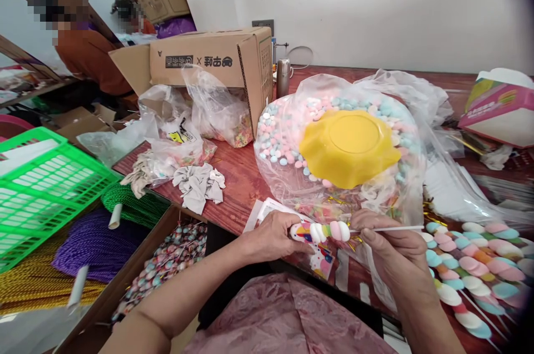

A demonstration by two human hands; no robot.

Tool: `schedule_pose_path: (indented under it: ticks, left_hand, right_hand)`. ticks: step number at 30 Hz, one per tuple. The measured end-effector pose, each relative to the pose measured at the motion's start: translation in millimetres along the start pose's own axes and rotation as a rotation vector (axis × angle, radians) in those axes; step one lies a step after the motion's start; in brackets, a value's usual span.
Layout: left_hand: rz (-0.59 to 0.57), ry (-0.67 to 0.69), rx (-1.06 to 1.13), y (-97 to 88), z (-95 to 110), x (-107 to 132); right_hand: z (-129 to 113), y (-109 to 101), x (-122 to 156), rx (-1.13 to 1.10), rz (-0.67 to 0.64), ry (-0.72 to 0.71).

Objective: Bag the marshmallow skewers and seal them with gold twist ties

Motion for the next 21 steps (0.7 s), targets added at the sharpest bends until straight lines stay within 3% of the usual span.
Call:
schedule_pose_path:
  ticks: [3,6,12,17,21]
  left_hand:
    - [0.042,0.024,-0.131,-2.6,1,-1]
    - [-0.004,0.064,-0.143,4.8,2,-2]
    - [-0.253,0.169,0.054,18.5,12,3]
    - [-0.552,0.108,0.209,28.6,12,9]
    - [-0.601,0.080,0.222,33.6,10,7]
  right_hand:
    - [-3,4,-2,0.018,-0.011,-0.048]
    - [-7,7,-1,0.076,-0.012,-0.097]
    - [-14,12,-4,0.113,-0.154,-0.057]
    - [-13,15,-14,-0.010,-0.323,-0.018]
    - [-14,23,-14,-0.016,-0.438,-0.013]
Point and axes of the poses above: each hand's wrist, its own x-axis away from the middle knuckle, its own y-axis out of the palm, z = x × y, the point moved 8 cm from there along -x, towards the middle knuckle, and after that the axes turned 15 degrees about -x, right-handed, at the moved point
